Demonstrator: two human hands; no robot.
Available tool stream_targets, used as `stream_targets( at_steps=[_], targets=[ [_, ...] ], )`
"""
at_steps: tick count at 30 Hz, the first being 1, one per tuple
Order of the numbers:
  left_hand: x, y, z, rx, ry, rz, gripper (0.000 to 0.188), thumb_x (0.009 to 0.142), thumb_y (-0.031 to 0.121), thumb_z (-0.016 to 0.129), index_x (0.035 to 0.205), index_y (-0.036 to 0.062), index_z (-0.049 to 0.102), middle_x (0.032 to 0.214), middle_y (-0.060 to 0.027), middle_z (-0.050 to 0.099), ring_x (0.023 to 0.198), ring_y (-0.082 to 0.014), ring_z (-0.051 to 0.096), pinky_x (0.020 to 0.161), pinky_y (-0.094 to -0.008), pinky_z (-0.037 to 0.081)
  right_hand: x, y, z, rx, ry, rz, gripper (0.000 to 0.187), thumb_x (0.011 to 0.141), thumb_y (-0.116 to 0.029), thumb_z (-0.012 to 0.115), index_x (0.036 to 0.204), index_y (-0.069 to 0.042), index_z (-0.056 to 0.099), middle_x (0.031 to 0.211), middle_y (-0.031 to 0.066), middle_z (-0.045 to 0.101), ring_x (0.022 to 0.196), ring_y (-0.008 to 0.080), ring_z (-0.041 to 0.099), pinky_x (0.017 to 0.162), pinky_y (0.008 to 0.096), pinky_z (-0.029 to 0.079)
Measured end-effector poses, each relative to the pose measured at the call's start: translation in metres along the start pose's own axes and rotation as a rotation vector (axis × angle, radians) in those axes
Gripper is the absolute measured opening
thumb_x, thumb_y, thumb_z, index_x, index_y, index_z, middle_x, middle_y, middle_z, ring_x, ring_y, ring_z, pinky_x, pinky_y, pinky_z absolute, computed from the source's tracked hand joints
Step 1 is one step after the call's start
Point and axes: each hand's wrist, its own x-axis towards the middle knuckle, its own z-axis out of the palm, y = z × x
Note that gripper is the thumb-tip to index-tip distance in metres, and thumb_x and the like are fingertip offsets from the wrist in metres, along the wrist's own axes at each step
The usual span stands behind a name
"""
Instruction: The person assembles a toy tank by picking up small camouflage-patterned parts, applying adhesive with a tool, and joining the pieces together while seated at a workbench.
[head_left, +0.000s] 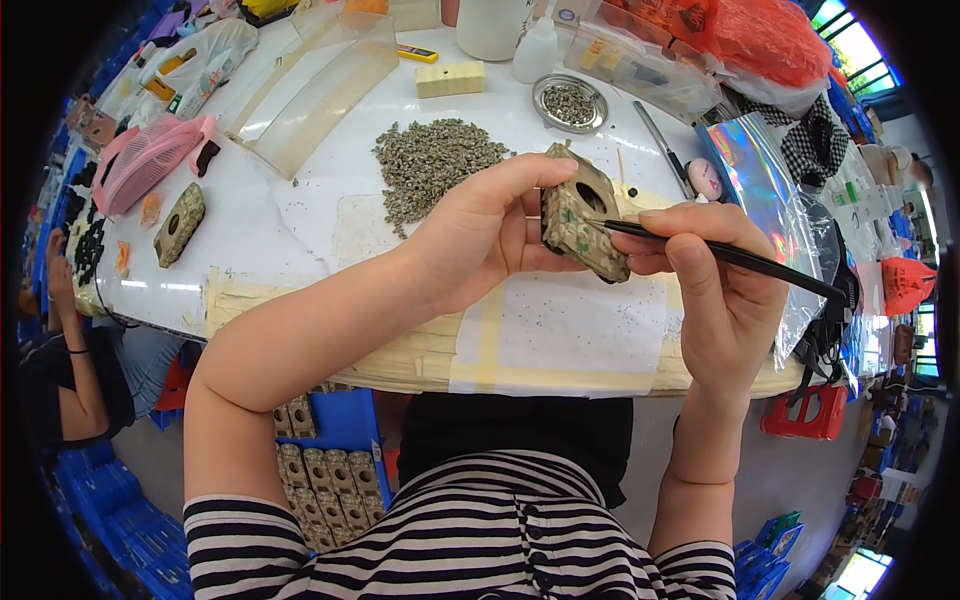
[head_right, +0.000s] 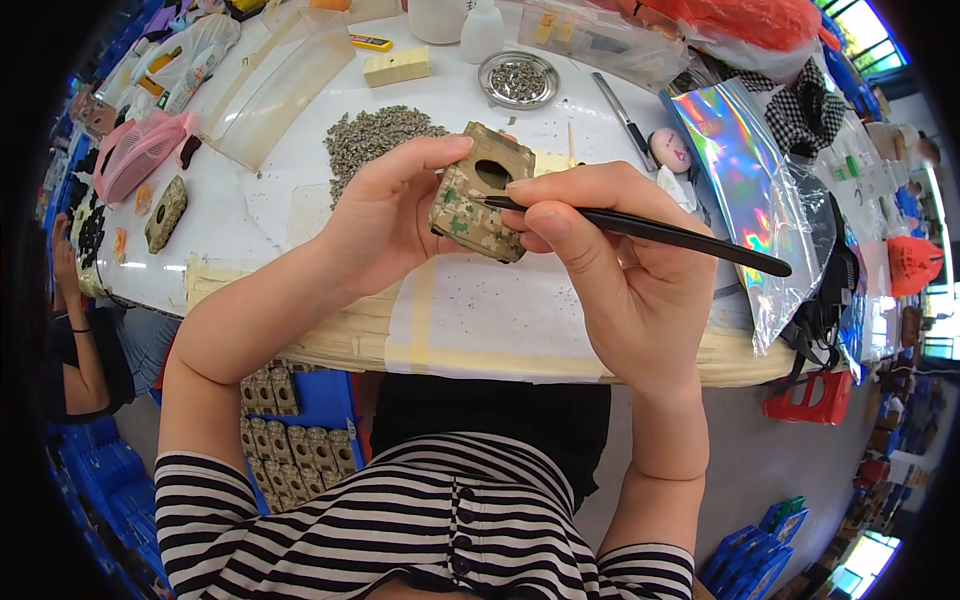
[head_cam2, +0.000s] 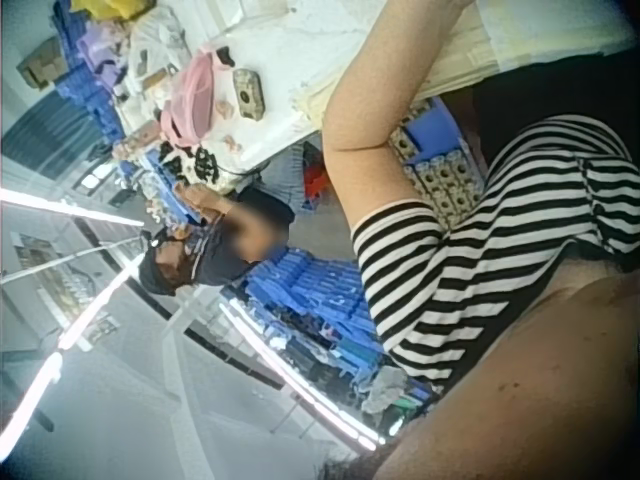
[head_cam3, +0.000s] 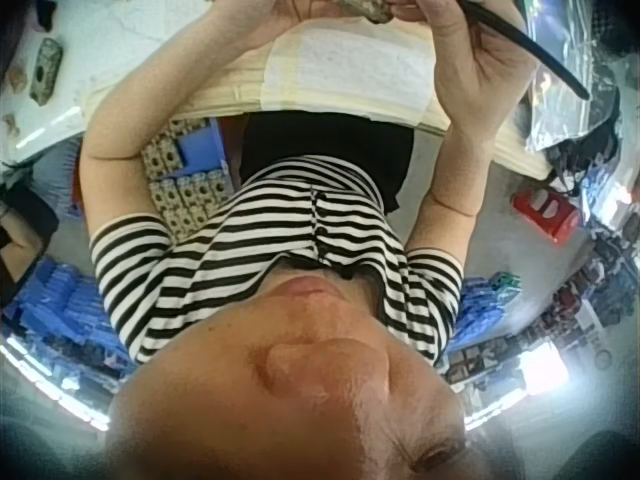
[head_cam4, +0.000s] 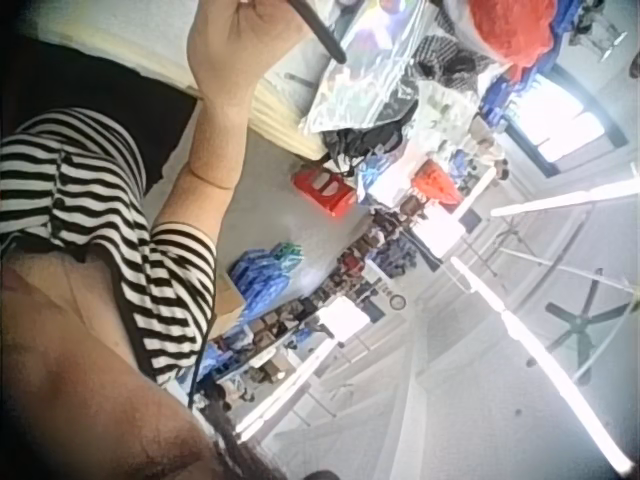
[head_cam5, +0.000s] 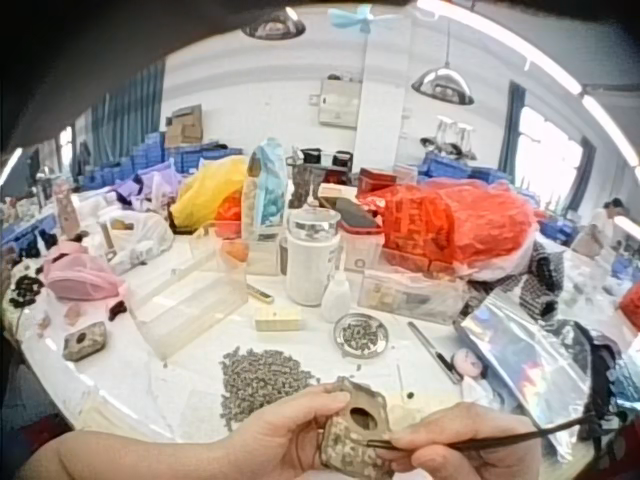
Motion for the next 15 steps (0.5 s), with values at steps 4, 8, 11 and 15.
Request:
stream_targets(
  at_steps=[4, 8, 11, 15],
  targets=[
    [0.0, 0.0002, 0.0004, -0.019, -0.004, 0.001, 0.039, 0.089, 0.033, 0.048, 0.113, 0.0024, 0.052, 0.104, -0.0092, 0.062, 0.094, -0.0173, 0.062, 0.086, -0.0359, 0.049, 0.0001, 0.0004, 0.0002, 0.012, 0.003, 0.002, 0.015, 0.088, -0.004, 0.058, 0.097, 0.006, 0.062, 0.089, 0.0105, 0.063, 0.079, 0.0137, 0.064, 0.068, 0.0216, 0.052],
    [-0.0012, 0.0023, 0.0016, -0.049, -0.005, 0.004, 0.033, 0.089, 0.029, 0.05, 0.108, 0.002, 0.052, 0.101, -0.0106, 0.061, 0.092, -0.0188, 0.063, 0.086, -0.0361, 0.05, 0.0002, 0.0008, -0.0011, 0.004, -0.006, 0.002, 0.015, 0.088, -0.005, 0.058, 0.097, 0.006, 0.062, 0.089, 0.0109, 0.063, 0.079, 0.0141, 0.064, 0.069, 0.0219, 0.053],
    [-0.0017, 0.0027, 0.0019, -0.049, -0.005, 0.0, 0.033, 0.089, 0.029, 0.05, 0.108, 0.0019, 0.053, 0.101, -0.0109, 0.061, 0.092, -0.0188, 0.063, 0.086, -0.0359, 0.05, 0.0002, 0.0013, -0.001, 0.004, 0.001, 0.002, 0.015, 0.088, -0.005, 0.058, 0.097, 0.006, 0.062, 0.088, 0.0109, 0.064, 0.079, 0.0142, 0.064, 0.069, 0.0218, 0.053],
    [-0.0013, 0.0023, 0.0001, -0.054, -0.007, 0.004, 0.033, 0.089, 0.029, 0.049, 0.108, 0.0015, 0.052, 0.101, -0.0116, 0.061, 0.092, -0.0191, 0.063, 0.087, -0.036, 0.051, 0.0005, 0.001, 0.0012, 0.006, 0.012, 0.008, 0.014, 0.088, -0.005, 0.058, 0.096, 0.006, 0.062, 0.087, 0.0107, 0.064, 0.078, 0.0141, 0.064, 0.069, 0.0218, 0.053]
  ],
)
